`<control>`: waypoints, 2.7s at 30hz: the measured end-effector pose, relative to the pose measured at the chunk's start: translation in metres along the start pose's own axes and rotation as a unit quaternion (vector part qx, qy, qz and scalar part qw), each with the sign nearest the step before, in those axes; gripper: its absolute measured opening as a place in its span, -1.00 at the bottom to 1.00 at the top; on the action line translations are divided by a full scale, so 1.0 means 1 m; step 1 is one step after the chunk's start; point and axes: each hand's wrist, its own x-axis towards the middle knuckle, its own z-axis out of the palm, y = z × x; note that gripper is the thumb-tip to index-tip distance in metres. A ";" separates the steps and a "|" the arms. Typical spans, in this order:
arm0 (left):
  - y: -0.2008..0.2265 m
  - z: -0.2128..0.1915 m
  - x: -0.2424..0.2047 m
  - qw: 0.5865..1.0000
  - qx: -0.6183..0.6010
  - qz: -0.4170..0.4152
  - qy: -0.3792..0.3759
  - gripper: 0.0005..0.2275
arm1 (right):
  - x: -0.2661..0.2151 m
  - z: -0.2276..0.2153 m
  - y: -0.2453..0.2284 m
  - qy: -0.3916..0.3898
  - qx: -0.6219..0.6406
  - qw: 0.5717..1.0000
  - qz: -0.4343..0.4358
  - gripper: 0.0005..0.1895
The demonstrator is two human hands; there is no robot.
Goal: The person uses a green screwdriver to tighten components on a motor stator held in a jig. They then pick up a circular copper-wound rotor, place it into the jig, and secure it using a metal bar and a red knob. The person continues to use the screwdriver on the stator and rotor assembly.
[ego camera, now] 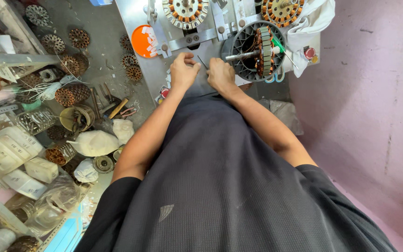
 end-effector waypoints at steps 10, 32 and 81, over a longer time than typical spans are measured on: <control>0.023 0.001 0.039 0.976 -0.175 -0.103 -0.074 -0.74 | 0.020 -0.007 0.009 -0.058 0.432 0.898 0.052 -0.84; 0.030 0.005 0.087 0.842 -0.531 -0.092 -0.029 -0.79 | 0.031 -0.016 -0.015 0.082 0.663 0.743 0.034 -0.66; 0.034 -0.001 0.089 0.830 -0.549 -0.092 -0.034 -0.77 | 0.028 -0.047 -0.036 0.289 0.226 0.919 -0.143 -0.72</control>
